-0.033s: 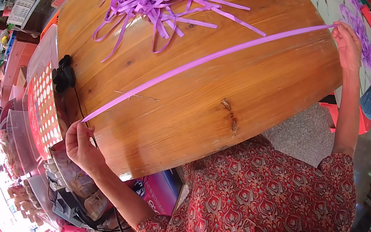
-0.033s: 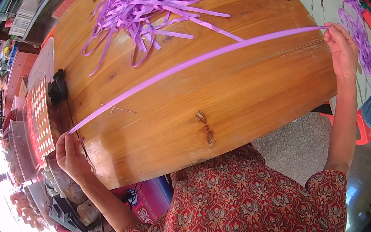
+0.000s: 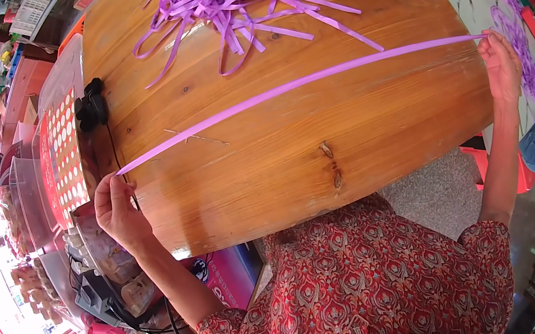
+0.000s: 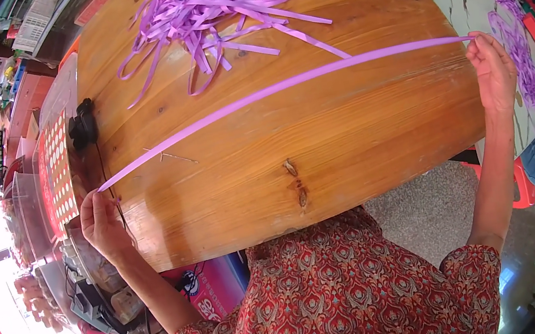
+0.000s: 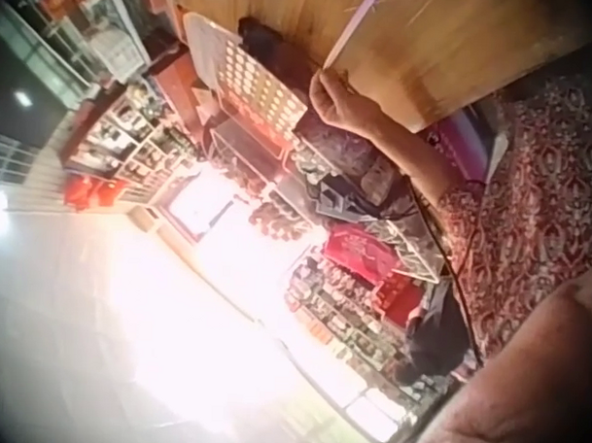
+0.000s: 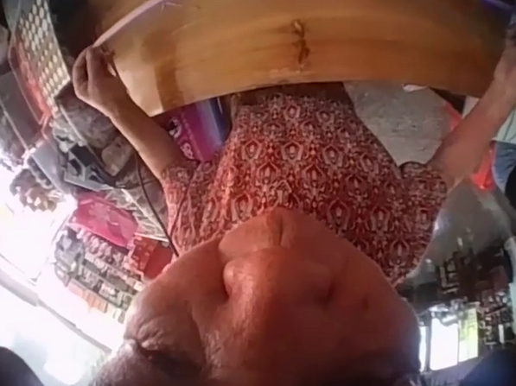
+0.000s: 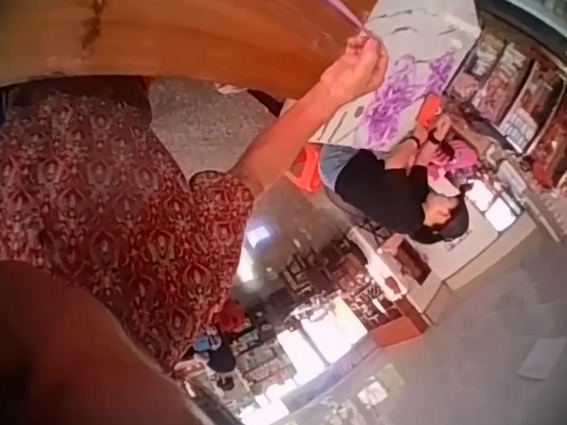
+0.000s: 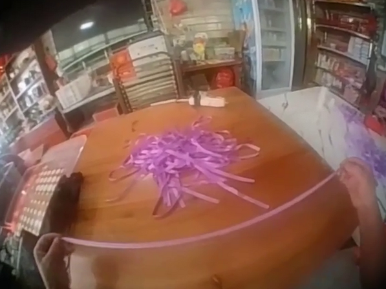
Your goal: The person rolls a purple ribbon by hand to form a small coil, then threads the remaining length of the ribbon through the center of the coil. They repeat this process with another purple ribbon, creating a second coiled element on the same strand.
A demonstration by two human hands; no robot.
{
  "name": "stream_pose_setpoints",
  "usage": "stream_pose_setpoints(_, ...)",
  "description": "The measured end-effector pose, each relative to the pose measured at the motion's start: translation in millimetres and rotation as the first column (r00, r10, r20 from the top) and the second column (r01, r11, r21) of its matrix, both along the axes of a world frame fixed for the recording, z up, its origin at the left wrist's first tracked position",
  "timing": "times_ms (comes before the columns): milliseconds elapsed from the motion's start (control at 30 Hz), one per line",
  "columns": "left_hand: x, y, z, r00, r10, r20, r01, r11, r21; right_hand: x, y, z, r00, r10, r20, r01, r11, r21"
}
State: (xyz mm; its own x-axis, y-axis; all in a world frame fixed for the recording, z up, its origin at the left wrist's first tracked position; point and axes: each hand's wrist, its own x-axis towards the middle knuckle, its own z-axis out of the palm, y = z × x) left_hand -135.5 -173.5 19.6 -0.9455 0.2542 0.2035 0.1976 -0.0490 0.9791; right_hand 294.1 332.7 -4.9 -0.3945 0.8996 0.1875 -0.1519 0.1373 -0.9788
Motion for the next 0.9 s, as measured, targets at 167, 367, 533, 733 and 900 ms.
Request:
stream_pose_setpoints(167,6.0,20.1,3.7,0.924,-0.289,0.25,0.127,0.849,0.513,-21.1,-10.6,8.0,0.842,0.146,-0.519,-0.329,0.901,-0.282)
stream_pose_setpoints(367,-12.2,37.3,-10.1,0.785,-0.543,0.298,-0.068,0.403,0.913,-56.9,-32.9,15.9,0.616,-0.08,-0.784,-0.424,0.805,-0.416)
stream_pose_setpoints(533,27.7,76.1,-0.6,0.877,-0.44,0.192,0.24,0.748,0.619,-37.8,-6.6,9.6,0.328,0.077,-0.942,-0.635,0.756,-0.159)
stream_pose_setpoints(733,79.9,98.6,5.7,0.921,-0.388,0.029,0.381,0.915,0.135,-92.3,-64.7,34.5,0.781,0.468,-0.414,-0.505,0.863,0.023)
stream_pose_setpoints(900,94.1,109.6,4.6,0.841,-0.518,0.153,0.479,0.847,0.231,-162.3,-156.1,47.6,0.876,0.431,0.214,-0.481,0.755,0.446)
